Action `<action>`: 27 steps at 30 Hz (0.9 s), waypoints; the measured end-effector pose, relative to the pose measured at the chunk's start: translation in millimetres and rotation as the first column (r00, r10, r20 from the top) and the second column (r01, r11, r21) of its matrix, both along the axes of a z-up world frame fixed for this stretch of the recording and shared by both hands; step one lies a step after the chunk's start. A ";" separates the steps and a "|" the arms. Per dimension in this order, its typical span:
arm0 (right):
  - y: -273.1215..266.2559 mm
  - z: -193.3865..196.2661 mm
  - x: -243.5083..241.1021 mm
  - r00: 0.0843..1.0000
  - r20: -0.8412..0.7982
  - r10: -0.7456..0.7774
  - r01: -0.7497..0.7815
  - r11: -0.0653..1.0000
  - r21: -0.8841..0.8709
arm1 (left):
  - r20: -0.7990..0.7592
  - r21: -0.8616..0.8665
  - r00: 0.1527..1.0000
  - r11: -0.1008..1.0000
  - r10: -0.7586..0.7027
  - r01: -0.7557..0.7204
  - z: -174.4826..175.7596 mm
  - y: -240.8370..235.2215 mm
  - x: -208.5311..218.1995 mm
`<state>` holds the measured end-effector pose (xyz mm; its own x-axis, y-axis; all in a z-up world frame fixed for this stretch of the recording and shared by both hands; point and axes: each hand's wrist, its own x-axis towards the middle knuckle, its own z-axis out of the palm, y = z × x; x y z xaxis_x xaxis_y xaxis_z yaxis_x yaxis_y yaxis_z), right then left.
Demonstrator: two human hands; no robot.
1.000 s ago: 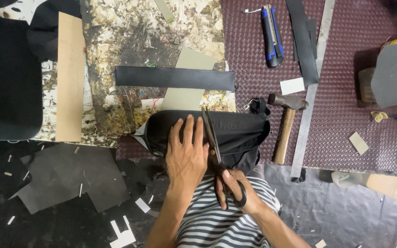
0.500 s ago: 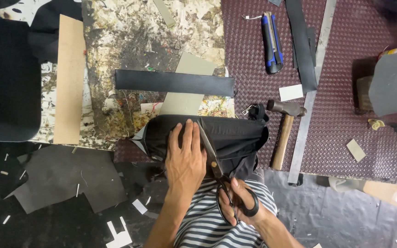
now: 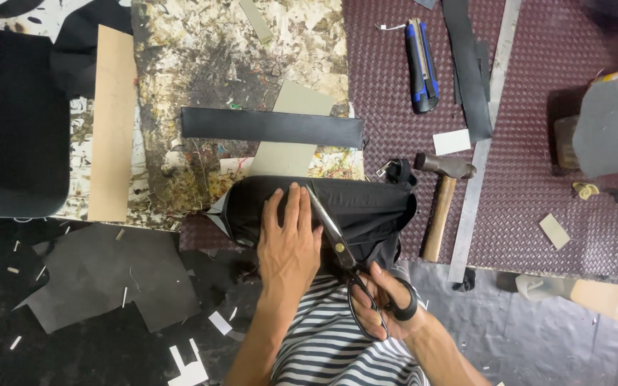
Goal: Trimming excess material from a leather bag with scissors and inspecting the edges.
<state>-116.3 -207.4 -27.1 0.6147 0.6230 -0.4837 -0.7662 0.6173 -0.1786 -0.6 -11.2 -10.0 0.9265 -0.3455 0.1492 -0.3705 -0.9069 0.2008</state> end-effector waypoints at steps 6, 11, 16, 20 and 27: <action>29.7 36.3 18.9 0.981 0.193 -0.020 0.089 0.930 -0.355 | 0.014 -0.070 1.000 0.997 -0.019 0.020 2.6 1.8 -0.3; 52.2 59.9 32.5 0.883 0.322 0.342 0.033 0.639 -0.769 | -0.014 -0.150 0.999 0.988 -0.036 0.034 -1.3 4.1 -3.3; 57.8 43.5 37.2 0.902 0.330 0.279 0.095 0.618 -0.781 | 0.003 -0.225 0.999 0.974 -0.042 0.042 7.1 10.0 -1.3; 54.7 53.1 33.2 0.927 0.321 0.195 0.092 0.709 -0.699 | -0.002 -0.198 0.999 0.979 0.041 -0.041 5.6 11.0 -3.1; 44.0 32.4 14.5 0.972 0.229 0.060 0.033 0.924 -0.382 | 0.029 -0.130 0.999 0.991 0.017 -0.013 6.7 16.9 -3.4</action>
